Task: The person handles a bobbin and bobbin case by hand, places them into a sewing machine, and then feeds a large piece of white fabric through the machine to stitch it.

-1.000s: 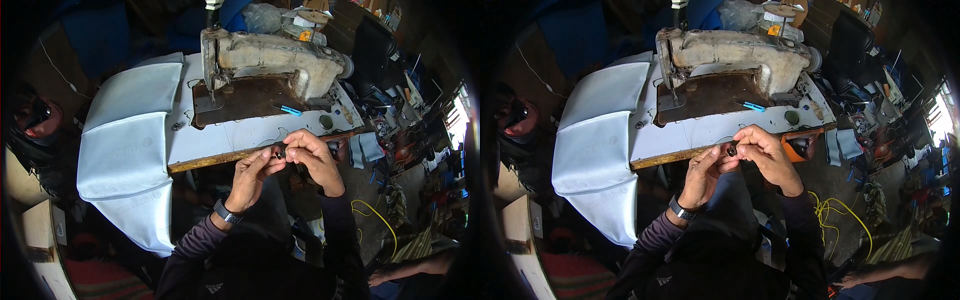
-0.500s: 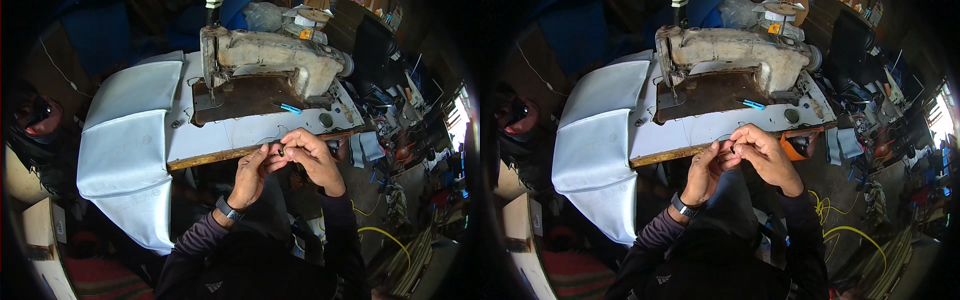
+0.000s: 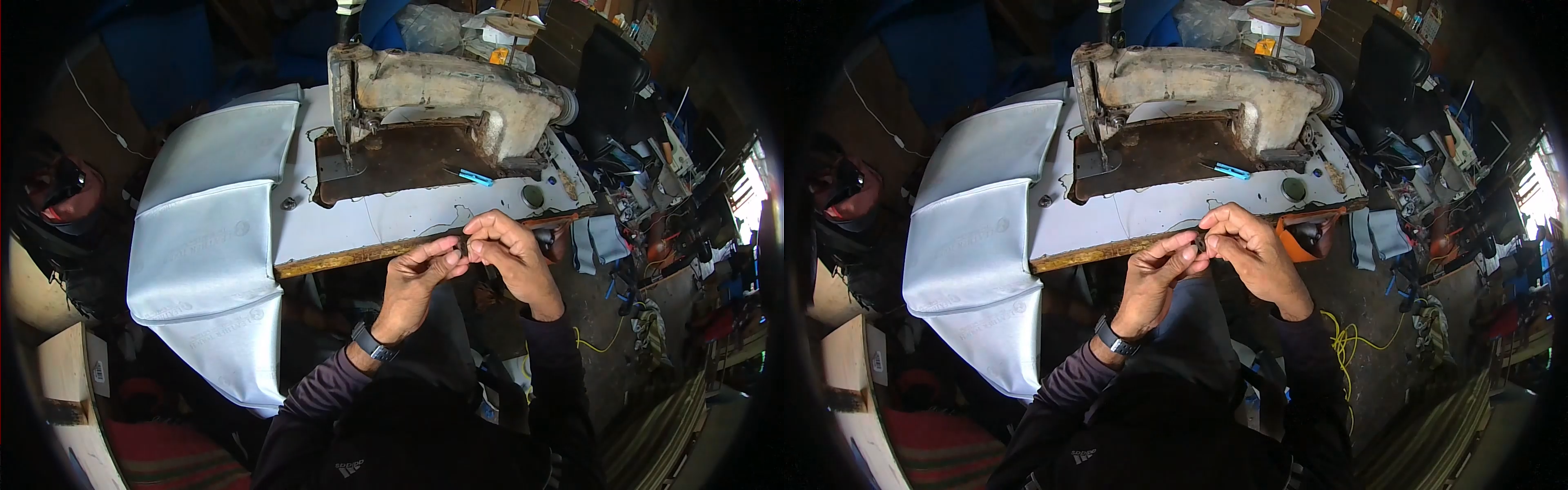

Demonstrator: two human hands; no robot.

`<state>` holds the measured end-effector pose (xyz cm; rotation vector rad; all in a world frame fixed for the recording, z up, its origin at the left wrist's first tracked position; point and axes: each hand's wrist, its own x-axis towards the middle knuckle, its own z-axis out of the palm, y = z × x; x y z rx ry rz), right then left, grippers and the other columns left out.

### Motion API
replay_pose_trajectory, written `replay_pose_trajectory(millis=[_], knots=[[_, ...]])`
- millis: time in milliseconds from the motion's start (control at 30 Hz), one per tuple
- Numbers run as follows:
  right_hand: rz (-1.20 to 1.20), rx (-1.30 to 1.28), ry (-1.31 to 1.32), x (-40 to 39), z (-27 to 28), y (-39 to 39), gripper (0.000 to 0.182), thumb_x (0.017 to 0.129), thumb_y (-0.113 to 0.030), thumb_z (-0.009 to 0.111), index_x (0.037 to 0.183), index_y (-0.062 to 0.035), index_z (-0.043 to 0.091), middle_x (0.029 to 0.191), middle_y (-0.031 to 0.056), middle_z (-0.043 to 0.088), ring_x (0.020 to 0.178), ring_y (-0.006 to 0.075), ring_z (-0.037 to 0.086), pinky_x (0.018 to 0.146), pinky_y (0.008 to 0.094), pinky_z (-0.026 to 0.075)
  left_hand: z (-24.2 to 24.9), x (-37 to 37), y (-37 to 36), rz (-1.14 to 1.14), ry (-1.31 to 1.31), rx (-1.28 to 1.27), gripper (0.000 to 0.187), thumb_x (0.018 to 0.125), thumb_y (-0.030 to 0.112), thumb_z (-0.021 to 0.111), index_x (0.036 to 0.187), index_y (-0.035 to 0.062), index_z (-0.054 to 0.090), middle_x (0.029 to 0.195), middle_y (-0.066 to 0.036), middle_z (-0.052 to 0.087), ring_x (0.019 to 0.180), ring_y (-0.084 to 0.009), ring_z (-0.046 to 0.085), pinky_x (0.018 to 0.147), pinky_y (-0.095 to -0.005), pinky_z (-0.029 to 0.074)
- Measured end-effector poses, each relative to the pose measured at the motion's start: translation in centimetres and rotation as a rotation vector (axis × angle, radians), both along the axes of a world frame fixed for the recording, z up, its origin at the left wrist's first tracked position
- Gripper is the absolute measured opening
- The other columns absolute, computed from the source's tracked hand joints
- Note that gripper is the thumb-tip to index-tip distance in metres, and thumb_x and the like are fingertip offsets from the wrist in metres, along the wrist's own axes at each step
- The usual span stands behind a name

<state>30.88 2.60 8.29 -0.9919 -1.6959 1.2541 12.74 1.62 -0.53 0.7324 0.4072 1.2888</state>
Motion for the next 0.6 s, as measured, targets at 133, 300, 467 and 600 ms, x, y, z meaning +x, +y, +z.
replay_pose_trajectory(millis=[133,300,467,600], knots=[[0.013,0.009,-0.002,-0.2,0.1,-0.3,0.017,0.102,0.0,0.057,0.12,0.0016,0.058,0.093,0.0039,0.066,0.088,0.0086,0.065,0.081,0.0251,0.053,0.0,-0.2,-0.3,0.106,0.174,0.063,0.027,0.097,0.003,0.072,0.123,-0.0026,0.071,0.111,-0.011,0.075,0.103,-0.0162,0.072,0.093,-0.0302,0.06],[-0.091,0.289,-0.14,-0.6,-0.5,0.3,0.014,0.099,-0.002,0.064,0.112,0.0029,0.068,0.099,0.0097,0.074,0.09,0.0138,0.069,0.081,0.028,0.055,0.2,-0.8,-1.1,0.311,0.49,0.262,0.024,0.092,0.004,0.078,0.115,-0.0008,0.075,0.112,-0.01,0.076,0.098,-0.0123,0.07,0.087,-0.0259,0.057],[-0.126,0.347,-0.179,-1.0,-2.0,1.2,0.013,0.097,-0.004,0.068,0.108,0.0014,0.073,0.104,0.0143,0.076,0.094,0.0207,0.072,0.082,0.0319,0.056,2.6,-1.9,-2.4,0.397,0.629,0.251,0.019,0.09,0.001,0.079,0.108,-0.0033,0.077,0.108,-0.013,0.077,0.098,-0.0138,0.071,0.088,-0.0266,0.055],[0.041,0.782,-0.349,-2.0,-3.2,-0.3,0.008,0.084,-0.001,0.072,0.085,-0.0029,0.064,0.082,0.012,0.066,0.081,0.0319,0.068,0.071,0.0415,0.055,1.9,-3.2,-1.4,0.524,0.649,0.292,0.016,0.09,0.0,0.078,0.106,-0.0041,0.078,0.106,-0.014,0.078,0.097,-0.0156,0.071,0.088,-0.0279,0.055]])
